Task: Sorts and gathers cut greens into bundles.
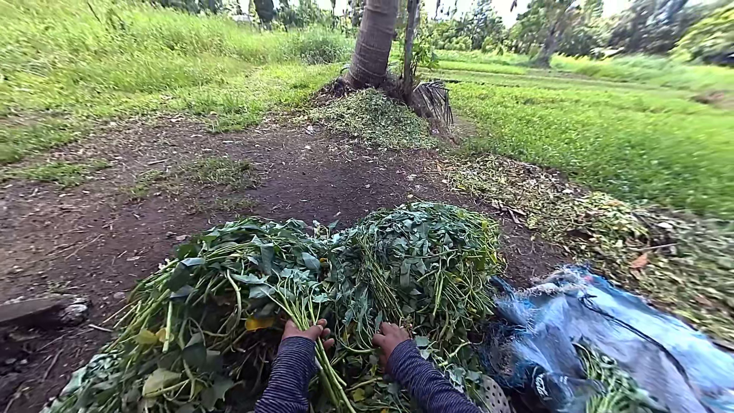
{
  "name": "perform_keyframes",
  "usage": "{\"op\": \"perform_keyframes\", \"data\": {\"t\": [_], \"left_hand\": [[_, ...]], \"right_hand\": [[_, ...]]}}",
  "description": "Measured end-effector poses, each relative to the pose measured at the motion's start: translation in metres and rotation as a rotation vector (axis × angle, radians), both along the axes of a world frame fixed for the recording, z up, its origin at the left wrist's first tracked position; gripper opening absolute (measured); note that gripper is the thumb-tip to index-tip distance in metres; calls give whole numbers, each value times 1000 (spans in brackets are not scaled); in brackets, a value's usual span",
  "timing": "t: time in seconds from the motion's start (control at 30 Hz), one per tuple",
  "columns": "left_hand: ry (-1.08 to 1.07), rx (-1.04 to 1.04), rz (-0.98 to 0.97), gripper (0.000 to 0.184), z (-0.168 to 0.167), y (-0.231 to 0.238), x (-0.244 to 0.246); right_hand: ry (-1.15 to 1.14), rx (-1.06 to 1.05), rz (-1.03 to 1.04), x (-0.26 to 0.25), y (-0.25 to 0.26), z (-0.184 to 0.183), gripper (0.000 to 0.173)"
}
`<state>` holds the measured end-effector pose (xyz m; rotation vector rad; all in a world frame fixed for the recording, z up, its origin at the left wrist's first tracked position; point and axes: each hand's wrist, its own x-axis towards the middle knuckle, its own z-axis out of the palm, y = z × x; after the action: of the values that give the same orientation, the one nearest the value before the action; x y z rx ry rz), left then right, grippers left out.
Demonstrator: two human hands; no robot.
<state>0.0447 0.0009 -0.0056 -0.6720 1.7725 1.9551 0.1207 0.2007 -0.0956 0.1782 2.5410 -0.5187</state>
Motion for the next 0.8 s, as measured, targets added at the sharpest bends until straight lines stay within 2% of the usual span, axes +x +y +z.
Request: {"op": "perform_keyframes", "data": {"t": [0.13,0.23,0.3,0.47,0.57,0.7,0.8], "left_hand": [[15,26,-4,61,-2,-10,1],[13,48,-29,60,10,-7,8],[-2,78,-43,58,19,-2,14],[-91,152,-117,47,15,17,28],[-158,133,-162,55,-7,31,38],[-200,-37,-273,67,-41,36,46],[-188,-131,-342,72,-54,35,48]], "right_hand": [[206,-146,-187,2,23,19,34],[167,-377,-295,6,37,102,37],[187,-506,-361,11,43,129,37],[162,-608,-463,30,27,118,35],[159,-598,-438,53,-4,93,35],[123,-545,-388,82,-26,60,36],[60,-598,-512,90,-32,40,40]]}}
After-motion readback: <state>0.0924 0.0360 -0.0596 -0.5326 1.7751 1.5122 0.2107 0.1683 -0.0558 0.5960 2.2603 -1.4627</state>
